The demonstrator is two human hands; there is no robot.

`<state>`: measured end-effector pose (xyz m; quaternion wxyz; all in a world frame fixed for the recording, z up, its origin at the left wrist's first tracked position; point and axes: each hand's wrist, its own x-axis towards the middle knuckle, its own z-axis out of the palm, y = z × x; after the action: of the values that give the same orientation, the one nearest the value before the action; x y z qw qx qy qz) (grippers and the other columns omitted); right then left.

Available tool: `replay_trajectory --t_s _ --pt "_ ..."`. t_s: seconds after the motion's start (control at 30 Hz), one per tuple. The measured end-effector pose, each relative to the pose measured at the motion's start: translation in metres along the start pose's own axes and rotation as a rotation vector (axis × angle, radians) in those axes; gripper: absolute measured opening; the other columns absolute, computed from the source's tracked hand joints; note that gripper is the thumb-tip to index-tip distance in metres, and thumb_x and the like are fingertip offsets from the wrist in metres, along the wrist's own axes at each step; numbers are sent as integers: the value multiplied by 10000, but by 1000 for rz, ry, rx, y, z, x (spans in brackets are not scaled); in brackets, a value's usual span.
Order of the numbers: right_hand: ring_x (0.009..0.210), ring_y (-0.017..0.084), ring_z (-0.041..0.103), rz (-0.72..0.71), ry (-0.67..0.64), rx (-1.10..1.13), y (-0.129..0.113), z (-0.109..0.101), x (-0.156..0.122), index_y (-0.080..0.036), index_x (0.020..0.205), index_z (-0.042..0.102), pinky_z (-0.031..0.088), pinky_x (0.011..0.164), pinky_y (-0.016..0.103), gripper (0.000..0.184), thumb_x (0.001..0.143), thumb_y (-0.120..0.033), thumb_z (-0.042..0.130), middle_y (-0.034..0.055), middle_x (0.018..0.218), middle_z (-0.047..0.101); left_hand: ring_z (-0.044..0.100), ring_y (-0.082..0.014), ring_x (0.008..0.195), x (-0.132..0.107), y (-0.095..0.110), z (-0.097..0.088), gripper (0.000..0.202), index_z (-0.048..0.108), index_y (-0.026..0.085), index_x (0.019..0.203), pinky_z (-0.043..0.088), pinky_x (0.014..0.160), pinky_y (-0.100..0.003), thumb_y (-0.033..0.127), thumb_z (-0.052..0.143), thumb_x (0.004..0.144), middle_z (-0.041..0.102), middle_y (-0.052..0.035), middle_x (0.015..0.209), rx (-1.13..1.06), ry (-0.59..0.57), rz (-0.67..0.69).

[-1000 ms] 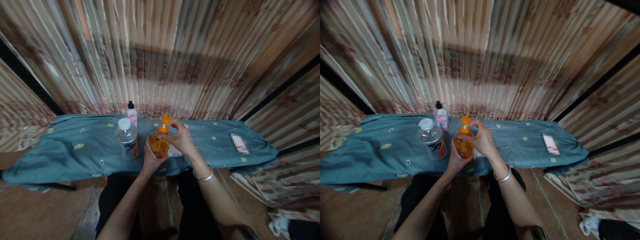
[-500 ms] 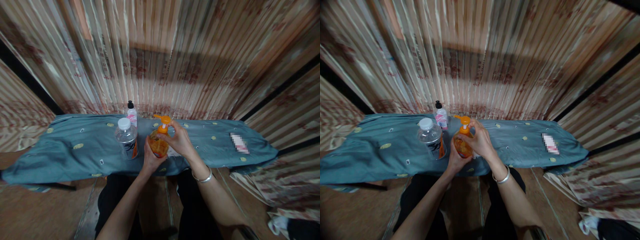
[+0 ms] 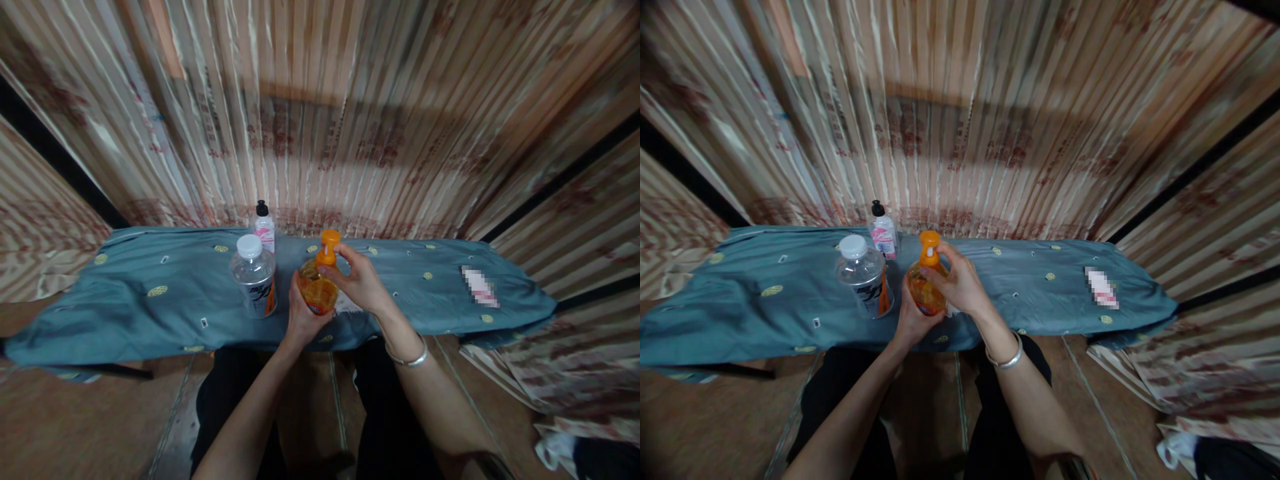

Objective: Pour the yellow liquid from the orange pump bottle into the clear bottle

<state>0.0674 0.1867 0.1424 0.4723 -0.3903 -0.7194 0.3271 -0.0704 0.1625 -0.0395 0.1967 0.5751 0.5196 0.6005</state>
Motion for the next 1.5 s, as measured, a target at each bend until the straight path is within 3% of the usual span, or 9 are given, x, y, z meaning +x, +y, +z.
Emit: replay_trajectory --t_s 0.13,0.23,0.37,0.57,0.73,0.87,1.1,1.3,1.5 --pt "1177 298 757 45 -167 193 4 -2 0 -274 1148 765 607 1098 466 483 865 -660 833 57 1190 812 522 -443 1532 0 0 -1 942 378 268 1698 435 1245 -738 565 819 921 485 -193 1702 -2 -4 0" --pt "1179 323 759 49 -18 46 3 1 0 -254 1228 733 591 1114 507 637 752 -628 932 79 1237 797 535 -439 1517 0 0 -1 940 370 274 1702 447 1236 -736 573 810 927 489 -190 1698 -7 -1 9" --pt "1212 344 745 34 137 -87 3 5 0 -239 1068 749 565 1144 526 541 746 -630 938 96 1235 806 534 -440 1518 0 0 0 940 365 278 1704 451 1231 -735 584 802 930 489 -190 1698 -16 2 25" --pt "1179 293 752 74 -150 246 9 3 -1 -270 1155 783 605 1089 442 594 877 -794 780 58 1238 816 542 -444 1514 0 -1 -1 980 359 277 1705 446 1233 -741 609 819 905 501 -194 1689 -21 7 32" --pt "1136 299 748 33 30 50 10 9 -3 -249 1191 741 579 1085 446 660 779 -740 897 55 1155 813 524 -448 1526 1 -1 0 967 369 277 1701 443 1234 -741 602 819 910 481 -193 1702 -20 12 27" --pt "1035 285 753 -17 83 -47 1 8 -1 -252 1035 758 589 1007 425 468 866 -679 846 40 1046 819 523 -452 1530 0 0 0 984 354 279 1706 440 1236 -748 608 821 904 486 -196 1699 -20 12 26" --pt "966 202 739 -166 139 181 -37 -16 18 -255 1069 739 620 919 343 500 898 -714 843 6 1014 784 504 -462 1554 2 3 -1 1153 324 249 1702 398 1279 -731 579 923 774 482 -216 1698 -17 6 14" --pt "1055 224 795 -279 68 188 -69 -46 39 -274 1122 752 670 980 395 505 899 -714 863 11 1086 802 508 -460 1550 2 -1 -1 1071 362 257 1692 407 1269 -741 589 889 821 489 -205 1698 -7 2 4" --pt "1168 292 792 -454 254 116 -101 -82 45 -307 1166 765 660 1060 501 444 947 -687 834 24 1098 813 531 -449 1521 0 -2 -2 987 354 280 1709 443 1233 -747 613 818 904 492 -194 1697 -6 -1 5"
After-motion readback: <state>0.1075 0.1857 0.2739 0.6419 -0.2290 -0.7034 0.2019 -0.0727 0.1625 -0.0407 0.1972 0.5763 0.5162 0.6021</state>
